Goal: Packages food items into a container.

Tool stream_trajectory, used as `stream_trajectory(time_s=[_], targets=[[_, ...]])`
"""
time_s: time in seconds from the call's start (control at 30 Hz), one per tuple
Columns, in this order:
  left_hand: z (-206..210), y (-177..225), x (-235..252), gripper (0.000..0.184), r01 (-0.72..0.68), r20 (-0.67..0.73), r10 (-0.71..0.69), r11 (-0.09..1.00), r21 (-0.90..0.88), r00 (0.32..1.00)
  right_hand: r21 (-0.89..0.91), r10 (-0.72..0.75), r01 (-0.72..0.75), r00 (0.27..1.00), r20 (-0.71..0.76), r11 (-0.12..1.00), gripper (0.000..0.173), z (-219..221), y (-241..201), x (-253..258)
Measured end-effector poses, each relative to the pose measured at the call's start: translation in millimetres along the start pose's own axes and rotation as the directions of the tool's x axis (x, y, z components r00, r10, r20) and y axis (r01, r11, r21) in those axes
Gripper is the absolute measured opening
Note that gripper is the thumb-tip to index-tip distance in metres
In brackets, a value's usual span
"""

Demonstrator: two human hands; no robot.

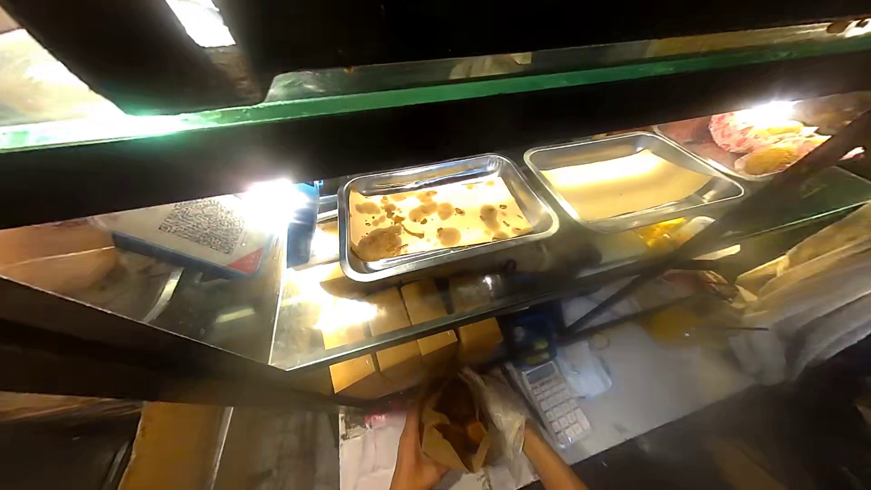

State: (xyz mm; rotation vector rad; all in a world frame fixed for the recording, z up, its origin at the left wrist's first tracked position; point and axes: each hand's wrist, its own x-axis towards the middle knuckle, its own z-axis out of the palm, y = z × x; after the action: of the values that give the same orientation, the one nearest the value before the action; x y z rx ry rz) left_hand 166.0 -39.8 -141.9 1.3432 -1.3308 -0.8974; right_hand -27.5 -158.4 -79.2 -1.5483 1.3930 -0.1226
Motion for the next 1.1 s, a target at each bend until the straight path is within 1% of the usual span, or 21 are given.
stream_trajectory(time_s=[0.1, 0.17, 0.2, 0.27, 0.33, 0.37, 0.43, 0.47, 0.53, 0.57, 0.6, 0.63, 0.7, 0.73, 0.8, 0.87, 0.93, 1.0, 1.03, 1.07, 1.1], targets=[[0.2, 2.4, -1.9, 0.12, 0.035, -0.003, -0.035, 0.999, -0.021, 0.999, -0.084, -0.158, 0.147, 0.976, -0.147, 0.986, 0.051, 13.0, 26.6, 0.2], [-0.8, 3.9, -1.5, 0.116, 0.047, 0.014, -0.047, 0.999, -0.023, 0.999, -0.079, -0.021, 0.019, 1.0, -0.022, 0.997, 0.046, -6.9, -9.0, -27.0], [-1.7, 6.4, -0.9, 0.116, 0.051, 0.034, -0.05, 0.999, -0.019, 0.998, -0.056, 0.019, -0.02, 0.999, -0.03, 0.998, 0.044, -8.5, -14.7, -32.2], [-3.9, 13.0, 1.2, 0.124, 0.066, 0.071, -0.064, 0.997, -0.03, 0.995, 0.009, -0.048, 0.049, 0.996, -0.08, 0.999, 0.041, 1.1, 6.8, -21.5], [-4.3, 15.9, 2.2, 0.124, 0.065, 0.078, -0.062, 0.997, -0.035, 0.995, 0.063, -0.155, 0.161, 0.983, -0.095, 0.985, 0.04, 4.8, 26.5, -9.9], [-4.2, 15.4, 1.9, 0.121, 0.058, 0.08, -0.055, 0.998, -0.04, 0.995, 0.091, -0.144, 0.153, 0.985, -0.097, 0.984, 0.04, 1.5, 25.4, -10.9], [-2.7, 13.7, 0.3, 0.111, 0.061, 0.063, -0.058, 0.997, -0.053, 0.996, 0.15, 0.0, 0.014, 0.996, -0.089, 0.989, 0.041, -4.3, 22.7, -11.5], [-2.0, 12.7, -0.5, 0.105, 0.068, 0.045, -0.065, 0.996, -0.057, 0.997, 0.163, 0.043, -0.029, 0.996, -0.083, 0.986, 0.041, 0.1, 38.0, -2.5], [-3.3, 9.4, -0.6, 0.102, 0.068, 0.025, -0.067, 0.997, -0.042, 0.997, 0.146, -0.031, 0.042, 0.996, -0.078, 0.988, 0.043, 16.8, 95.4, 21.4], [-4.6, 10.5, -0.1, 0.102, 0.071, 0.029, -0.07, 0.997, -0.037, 0.997, 0.137, -0.058, 0.064, 0.997, -0.051, 0.989, 0.045, 17.5, 108.9, 26.8], [-5.8, 12.5, 0.0, 0.104, 0.079, 0.041, -0.077, 0.996, -0.035, 0.996, 0.132, -0.047, 0.049, 0.999, -0.021, 0.99, 0.045, 13.4, 106.3, 26.8], [-6.5, 13.0, 0.1, 0.107, 0.091, 0.054, -0.089, 0.995, -0.041, 0.995, 0.119, -0.01, 0.011, 1.0, -0.006, 0.993, 0.044, 6.4, 87.8, 23.2], [-6.9, 11.5, -2.8, 0.114, 0.138, 0.068, -0.134, 0.988, -0.067, 0.989, 0.042, 0.052, -0.054, 0.997, 0.055, 0.998, 0.04, -16.1, 21.2, 3.7], [-7.6, 9.4, -4.5, 0.117, 0.157, 0.065, -0.151, 0.984, -0.089, 0.986, -0.033, -0.008, 0.012, 0.995, 0.099, 0.999, 0.041, -26.2, 0.8, -3.3], [-7.5, 9.6, -6.2, 0.116, 0.199, 0.03, -0.196, 0.968, -0.155, 0.98, -0.19, -0.192, 0.217, 0.971, 0.143, 0.957, 0.045, -33.8, -2.2, -5.7], [-5.9, 23.5, -9.6, 0.116, 0.293, 0.018, -0.297, 0.932, -0.213, 0.955, -0.222, -0.216, 0.238, 0.969, 0.116, 0.946, 0.053, -29.1, 9.8, -5.8], [-4.1, 36.8, -10.6, 0.115, 0.393, 0.006, -0.402, 0.892, -0.223, 0.916, -0.177, -0.194, 0.209, 0.976, 0.101, 0.962, 0.061, -24.2, 15.3, -11.2], [-0.3, 30.3, -7.1, 0.123, 0.397, -0.009, -0.415, 0.875, -0.278, 0.91, -0.129, -0.177, 0.188, 0.98, 0.095, 0.974, 0.067, -22.0, 23.3, -16.0], [1.0, 27.2, -4.1, 0.122, 0.377, -0.03, -0.402, 0.879, -0.291, 0.915, -0.022, -0.159, 0.162, 0.983, 0.095, 0.987, 0.065, -19.9, 28.8, -16.7], [1.5, 25.1, -1.3, 0.117, 0.359, -0.055, -0.389, 0.889, -0.284, 0.92, 0.174, -0.108, 0.09, 0.99, 0.094, 0.981, 0.056, -16.7, 31.2, -18.4], [0.9, 24.7, 0.9, 0.113, 0.345, -0.063, -0.372, 0.903, -0.258, 0.926, 0.372, -0.025, -0.011, 0.995, 0.093, 0.928, 0.05, -12.6, 30.0, -21.2]])
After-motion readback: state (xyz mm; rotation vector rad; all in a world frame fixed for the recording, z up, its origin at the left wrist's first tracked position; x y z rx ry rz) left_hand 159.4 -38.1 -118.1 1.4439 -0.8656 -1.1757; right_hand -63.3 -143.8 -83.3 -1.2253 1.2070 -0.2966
